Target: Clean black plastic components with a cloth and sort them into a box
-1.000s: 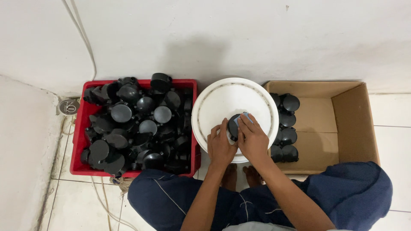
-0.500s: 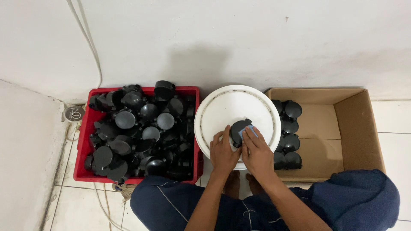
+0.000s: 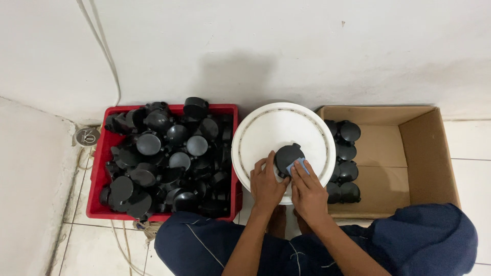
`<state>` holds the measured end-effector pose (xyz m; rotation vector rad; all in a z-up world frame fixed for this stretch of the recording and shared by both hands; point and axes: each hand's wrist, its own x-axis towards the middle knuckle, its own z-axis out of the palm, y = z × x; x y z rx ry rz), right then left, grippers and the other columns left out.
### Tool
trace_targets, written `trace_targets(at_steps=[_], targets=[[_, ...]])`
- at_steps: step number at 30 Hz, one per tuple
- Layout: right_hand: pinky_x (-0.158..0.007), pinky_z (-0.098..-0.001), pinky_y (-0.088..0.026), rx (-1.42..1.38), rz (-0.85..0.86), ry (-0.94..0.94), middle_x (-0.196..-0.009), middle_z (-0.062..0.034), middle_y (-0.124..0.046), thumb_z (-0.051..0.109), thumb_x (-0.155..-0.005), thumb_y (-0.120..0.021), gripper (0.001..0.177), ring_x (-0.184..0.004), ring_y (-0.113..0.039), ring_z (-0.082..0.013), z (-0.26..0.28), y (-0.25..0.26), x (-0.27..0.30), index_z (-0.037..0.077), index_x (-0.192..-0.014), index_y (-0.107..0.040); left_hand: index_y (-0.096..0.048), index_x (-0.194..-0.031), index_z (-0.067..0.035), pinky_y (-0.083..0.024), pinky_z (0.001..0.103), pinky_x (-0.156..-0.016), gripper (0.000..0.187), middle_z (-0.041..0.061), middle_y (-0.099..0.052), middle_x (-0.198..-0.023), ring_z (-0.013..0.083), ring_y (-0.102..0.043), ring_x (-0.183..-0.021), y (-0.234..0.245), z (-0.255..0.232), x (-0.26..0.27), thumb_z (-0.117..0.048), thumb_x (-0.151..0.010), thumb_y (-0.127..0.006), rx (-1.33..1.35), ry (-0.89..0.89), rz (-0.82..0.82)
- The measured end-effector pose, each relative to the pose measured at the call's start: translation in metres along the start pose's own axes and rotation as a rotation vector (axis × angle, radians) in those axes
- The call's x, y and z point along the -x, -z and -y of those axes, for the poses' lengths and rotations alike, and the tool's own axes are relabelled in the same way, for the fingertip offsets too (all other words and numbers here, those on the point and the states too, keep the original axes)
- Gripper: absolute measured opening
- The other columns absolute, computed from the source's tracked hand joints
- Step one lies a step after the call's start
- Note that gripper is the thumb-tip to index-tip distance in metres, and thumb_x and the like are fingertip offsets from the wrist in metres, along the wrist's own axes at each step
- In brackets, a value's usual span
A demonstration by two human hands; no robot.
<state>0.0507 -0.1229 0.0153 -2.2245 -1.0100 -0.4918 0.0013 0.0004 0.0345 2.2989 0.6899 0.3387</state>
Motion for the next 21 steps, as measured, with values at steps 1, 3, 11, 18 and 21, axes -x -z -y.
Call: trace_targets(at_steps=[1,3,11,18,21], targets=[[-0.100,-0.0336,-0.051,0.003,0.001,-0.003,-0.131,-0.0066,-0.066,0.004,-0.087,-0.065,0.034,-0.127,-0.057,-0.0290,-0.001,-0.002,0.000,0.010,-0.120,-0.070,-0.041,-0.146,-0.008,-0.038,0.042,-0.094,0.083,0.017,-0.070,-0.118,0.0305,-0.048,-0.129,0.001,0.000,0.000,-0.022,-0.073,-0.078,0.002,-0.001,0.004],[-0.099,-0.0331,-0.052,-0.019,-0.025,-0.018,-0.129,-0.0065,-0.067,0.005,-0.087,-0.066,0.031,-0.126,-0.058,-0.0291,-0.003,-0.006,0.000,0.009,-0.117,-0.071,-0.042,-0.146,-0.008,-0.038,0.041,-0.094,0.084,0.016,-0.070,-0.117,0.0298,-0.049,-0.129,0.004,-0.001,0.001,-0.022,-0.073,-0.080,-0.029,0.002,0.007],[-0.093,-0.0345,-0.055,-0.057,0.043,-0.089,-0.122,-0.0081,-0.070,0.008,-0.089,-0.066,0.026,-0.122,-0.061,-0.0318,-0.003,-0.012,-0.041,0.008,-0.114,-0.074,-0.043,-0.145,-0.009,-0.040,0.043,-0.093,0.085,0.016,-0.071,-0.115,0.0307,-0.050,-0.127,-0.014,0.013,0.001,-0.021,-0.070,-0.081,-0.030,-0.058,-0.067],[-0.096,-0.0365,-0.053,-0.048,-0.005,-0.007,-0.125,-0.0110,-0.069,0.004,-0.087,-0.066,0.031,-0.123,-0.059,-0.0339,0.004,-0.007,-0.020,0.006,-0.117,-0.071,-0.044,-0.144,-0.007,-0.039,0.044,-0.093,0.084,0.019,-0.070,-0.116,0.0330,-0.051,-0.126,-0.006,0.006,0.004,-0.018,-0.070,-0.082,-0.019,-0.040,-0.065],[-0.099,-0.0363,-0.052,-0.059,-0.017,0.010,-0.128,-0.0119,-0.067,0.003,-0.088,-0.064,0.031,-0.125,-0.058,-0.0344,0.003,-0.005,-0.003,0.005,-0.118,-0.071,-0.044,-0.144,-0.007,-0.038,0.044,-0.094,0.083,0.018,-0.071,-0.114,0.0325,-0.051,-0.128,-0.005,0.006,0.001,-0.020,-0.071,-0.081,-0.011,-0.022,-0.037]])
